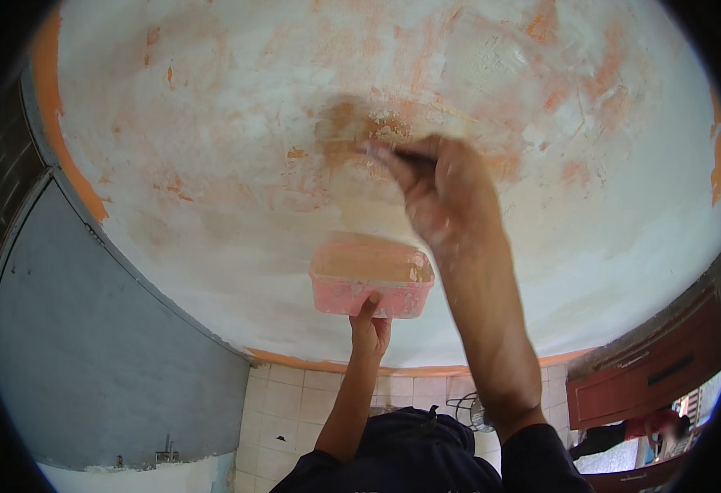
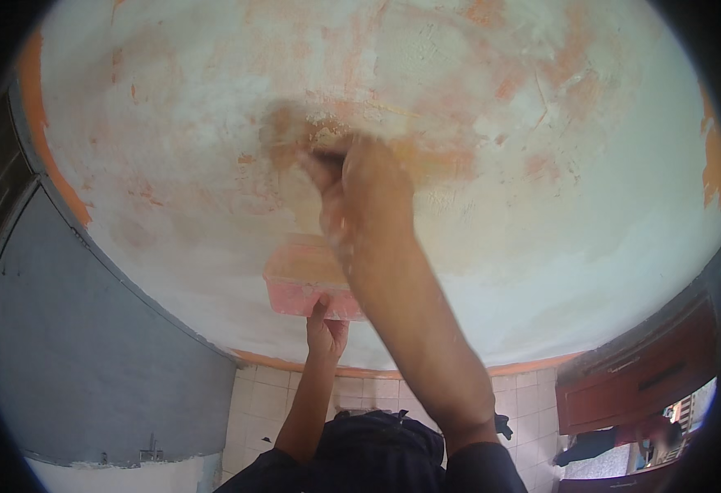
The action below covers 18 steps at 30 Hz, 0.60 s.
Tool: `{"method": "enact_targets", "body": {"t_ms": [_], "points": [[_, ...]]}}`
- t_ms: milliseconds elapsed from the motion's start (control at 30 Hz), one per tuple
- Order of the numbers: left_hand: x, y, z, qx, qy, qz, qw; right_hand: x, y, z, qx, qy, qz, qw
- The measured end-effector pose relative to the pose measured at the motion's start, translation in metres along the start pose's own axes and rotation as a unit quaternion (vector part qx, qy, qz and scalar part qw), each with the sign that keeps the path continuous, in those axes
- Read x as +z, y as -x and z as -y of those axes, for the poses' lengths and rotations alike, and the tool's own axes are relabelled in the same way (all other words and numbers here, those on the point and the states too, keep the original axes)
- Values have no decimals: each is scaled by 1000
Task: The person applies plaster to the ceiling using a putty knife. The person picks up plaster from a container and spreads it across the ceiling surface in multiple strokes.
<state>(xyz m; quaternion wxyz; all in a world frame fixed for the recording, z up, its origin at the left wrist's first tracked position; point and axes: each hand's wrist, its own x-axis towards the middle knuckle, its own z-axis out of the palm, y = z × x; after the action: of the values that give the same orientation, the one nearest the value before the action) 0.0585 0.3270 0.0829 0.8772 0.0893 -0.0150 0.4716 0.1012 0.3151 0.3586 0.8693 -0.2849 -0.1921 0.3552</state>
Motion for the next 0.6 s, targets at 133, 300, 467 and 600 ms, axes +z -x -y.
{"method": "enact_targets", "body": {"t_ms": [133,300,467,600], "points": [[1,1,-3,10,-2,0,1000,38,-19,22,-17,140,29,990],[6,3,-3,14,-14,-10,1000,55,-19,46,62,9,79,995],[3,0,-3,5,-8,-2,1000,49,3,32,-48,35,46,997],[-19,-6,-5,4,2,1,1000,-8,45,5,10,-2,48,999]]}}
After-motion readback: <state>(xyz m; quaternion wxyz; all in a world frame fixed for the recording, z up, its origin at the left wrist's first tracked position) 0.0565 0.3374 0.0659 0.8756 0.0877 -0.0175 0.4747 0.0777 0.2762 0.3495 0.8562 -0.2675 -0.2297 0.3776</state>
